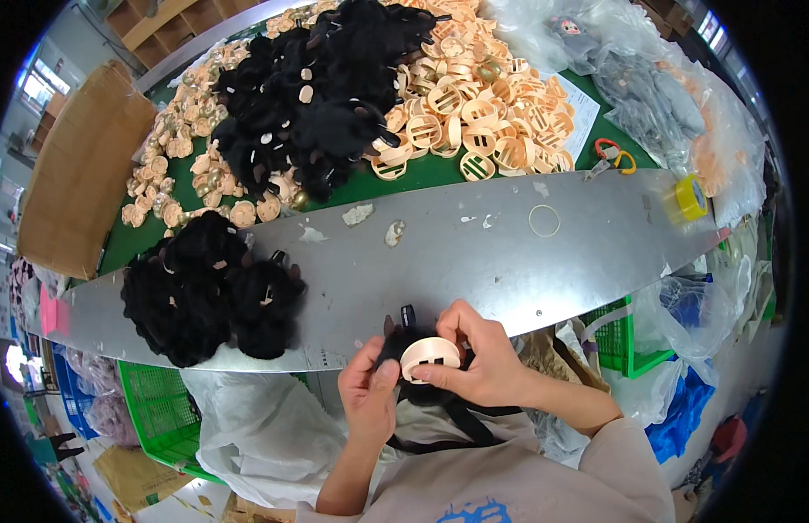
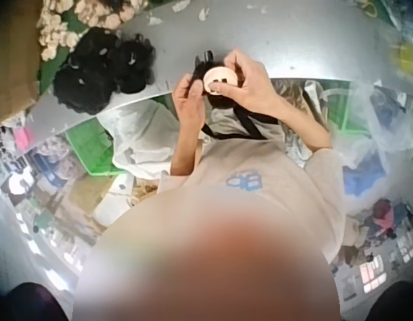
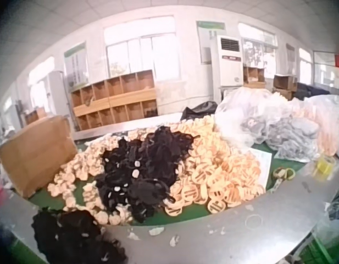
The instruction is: The person repeatedly picks up a black fuzzy hair scrunchie and a beige plastic hair clip, then attaches the clip to the scrunchie. The person places the assembled item on the table and repeats the process with new components.
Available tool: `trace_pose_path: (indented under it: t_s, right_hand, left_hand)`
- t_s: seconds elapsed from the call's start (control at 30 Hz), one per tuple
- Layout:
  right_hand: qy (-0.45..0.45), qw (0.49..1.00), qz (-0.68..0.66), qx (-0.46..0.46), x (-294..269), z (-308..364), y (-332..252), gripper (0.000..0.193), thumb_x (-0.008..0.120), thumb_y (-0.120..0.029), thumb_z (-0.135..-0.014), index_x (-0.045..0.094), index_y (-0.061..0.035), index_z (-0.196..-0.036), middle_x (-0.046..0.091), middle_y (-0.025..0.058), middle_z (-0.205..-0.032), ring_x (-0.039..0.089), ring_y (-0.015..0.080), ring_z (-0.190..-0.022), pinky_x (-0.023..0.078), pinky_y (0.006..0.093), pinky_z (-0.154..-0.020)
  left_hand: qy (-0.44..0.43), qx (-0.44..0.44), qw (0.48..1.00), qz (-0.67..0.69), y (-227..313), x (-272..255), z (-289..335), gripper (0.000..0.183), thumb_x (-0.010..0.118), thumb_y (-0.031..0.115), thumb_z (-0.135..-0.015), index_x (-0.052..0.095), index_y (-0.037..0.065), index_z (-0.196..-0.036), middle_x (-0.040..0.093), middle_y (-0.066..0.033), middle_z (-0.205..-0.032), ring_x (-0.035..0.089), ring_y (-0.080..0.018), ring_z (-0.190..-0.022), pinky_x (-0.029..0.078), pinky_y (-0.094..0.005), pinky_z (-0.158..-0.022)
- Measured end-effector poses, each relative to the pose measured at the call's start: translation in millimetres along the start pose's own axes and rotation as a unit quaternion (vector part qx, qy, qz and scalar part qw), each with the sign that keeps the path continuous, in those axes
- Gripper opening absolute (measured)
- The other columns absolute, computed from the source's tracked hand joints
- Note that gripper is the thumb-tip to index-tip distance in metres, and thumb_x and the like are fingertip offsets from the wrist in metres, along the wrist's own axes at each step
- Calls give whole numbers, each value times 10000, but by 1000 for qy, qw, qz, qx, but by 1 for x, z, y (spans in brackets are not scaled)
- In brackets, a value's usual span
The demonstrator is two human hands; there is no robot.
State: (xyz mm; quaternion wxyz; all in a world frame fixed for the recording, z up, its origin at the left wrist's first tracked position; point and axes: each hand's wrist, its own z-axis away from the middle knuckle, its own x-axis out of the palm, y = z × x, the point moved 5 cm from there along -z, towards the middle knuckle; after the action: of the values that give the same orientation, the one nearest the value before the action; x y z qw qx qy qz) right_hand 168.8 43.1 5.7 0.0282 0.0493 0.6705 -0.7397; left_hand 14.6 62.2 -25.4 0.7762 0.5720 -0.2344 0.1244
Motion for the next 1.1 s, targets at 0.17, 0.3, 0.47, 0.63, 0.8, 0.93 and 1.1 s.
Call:
trace_pose_path:
  t_s: [0.17,0.3,0.47,0.63,0.8,0.93,1.1]
  right_hand:
    - [78,962,181,-187,7,-3,-27,329,796,-198,-760,502,-55,-729,485,68,-643,486,225,-551,396,325,-512]
    - [130,927,226,-268,13,-6,-21,247,733,-180,-753,536,-31,-762,521,91,-712,515,270,-608,421,358,-558]
    - [139,955,59,-255,12,-17,6,241,532,-241,-938,539,-4,-897,501,152,-891,512,249,-682,436,352,-600]
    - [110,968,103,-199,22,-21,12,203,412,-165,-1000,535,-3,-990,517,165,-886,530,317,-711,449,376,-644]
    - [126,971,125,-158,20,-27,23,169,435,-131,-996,543,-9,-951,534,166,-845,548,351,-704,446,398,-617]
    - [190,947,188,-179,19,-28,24,81,530,-100,-951,552,-22,-946,544,143,-798,559,338,-674,449,409,-594]
    - [128,910,228,-322,35,-19,6,336,728,-128,-812,590,-23,-1100,562,157,-1029,606,293,-803,509,369,-649]
  left_hand:
    - [-53,226,939,-252,14,-7,0,175,640,149,-928,582,-8,-879,554,-63,-854,480,-151,-775,401,-282,-681]
    - [-8,280,886,-371,20,-9,1,167,668,118,-885,569,-9,-841,543,-116,-826,499,-245,-722,411,-316,-634]
    - [-20,343,818,-462,19,14,4,150,670,91,-851,559,-9,-836,562,-138,-843,525,-300,-729,431,-350,-638]
    - [-36,387,783,-486,10,15,1,143,630,109,-871,547,2,-826,539,-136,-825,496,-302,-723,409,-370,-626]
    - [-39,374,809,-452,0,12,2,180,631,131,-883,538,3,-799,516,-125,-788,469,-296,-693,388,-363,-603]
    - [-75,356,819,-443,6,4,3,203,644,132,-889,530,1,-785,502,-107,-761,459,-256,-666,385,-331,-600]
    - [26,277,875,-397,39,-29,-3,130,670,44,-858,562,8,-794,561,-102,-760,524,-221,-667,420,-309,-607]
